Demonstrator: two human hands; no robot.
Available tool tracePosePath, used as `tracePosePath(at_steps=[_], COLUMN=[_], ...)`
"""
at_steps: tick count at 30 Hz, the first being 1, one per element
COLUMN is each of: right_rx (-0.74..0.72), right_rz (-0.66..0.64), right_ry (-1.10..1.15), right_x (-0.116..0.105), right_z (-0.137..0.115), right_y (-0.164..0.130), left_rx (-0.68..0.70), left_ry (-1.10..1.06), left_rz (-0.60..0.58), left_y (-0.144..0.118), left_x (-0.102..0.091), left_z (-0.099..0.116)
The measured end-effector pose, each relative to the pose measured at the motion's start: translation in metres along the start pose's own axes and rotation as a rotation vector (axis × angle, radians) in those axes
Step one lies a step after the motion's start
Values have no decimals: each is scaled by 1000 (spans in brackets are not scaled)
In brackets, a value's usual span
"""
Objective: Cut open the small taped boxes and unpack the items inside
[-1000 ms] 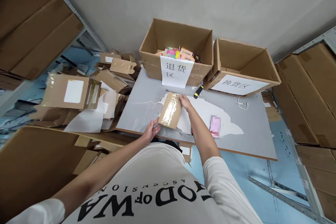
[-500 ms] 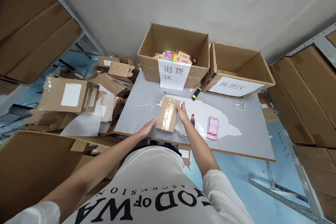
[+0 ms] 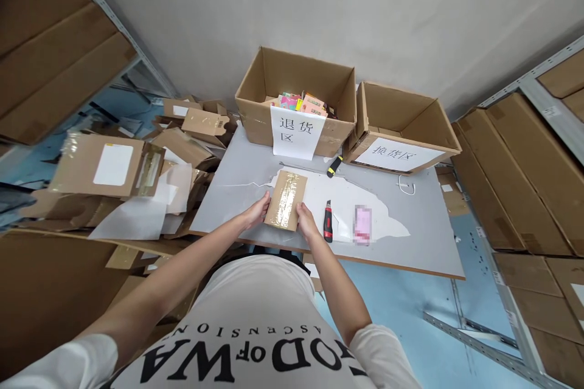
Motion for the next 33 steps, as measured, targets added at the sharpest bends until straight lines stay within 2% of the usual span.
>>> tracePosePath(at_steps=[4,9,13,17,21,24,33], right_rx=[41,47,33,-15,-45,-59,-119], right_rz=[32,88,21,-66,-123,-144,21], right_ry=[47,-252,-521,-698,-746,-702,-523], right_x=[-6,-25,-28,-24,-20,-20,-28], right_z=[-9,-35,-62,-78,-75,-68,-63], right_y=[7,32,58,80,94,97,88], left_rx=[82,219,221,207,189,170,52], left_ry=[-99,-233,-283,-332,-349,-342,-190], left_rz=[-9,-11,-55,-85,-115,-123,-120], left_y=[-7,-22,-23,-16,-9,-6,-3], left_x=[9,28,49,58,61,59,38], left_z=[-4,-12,-24,-32,-37,-40,-45])
Point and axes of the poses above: each hand's wrist, its own y-axis towards the middle knuckle, its own x-axis out of the palm, z = x × y, the point moved 8 cm from there along y, towards the middle knuckle, and after that the axes turned 10 degrees about -z, right-handed, at the moved point
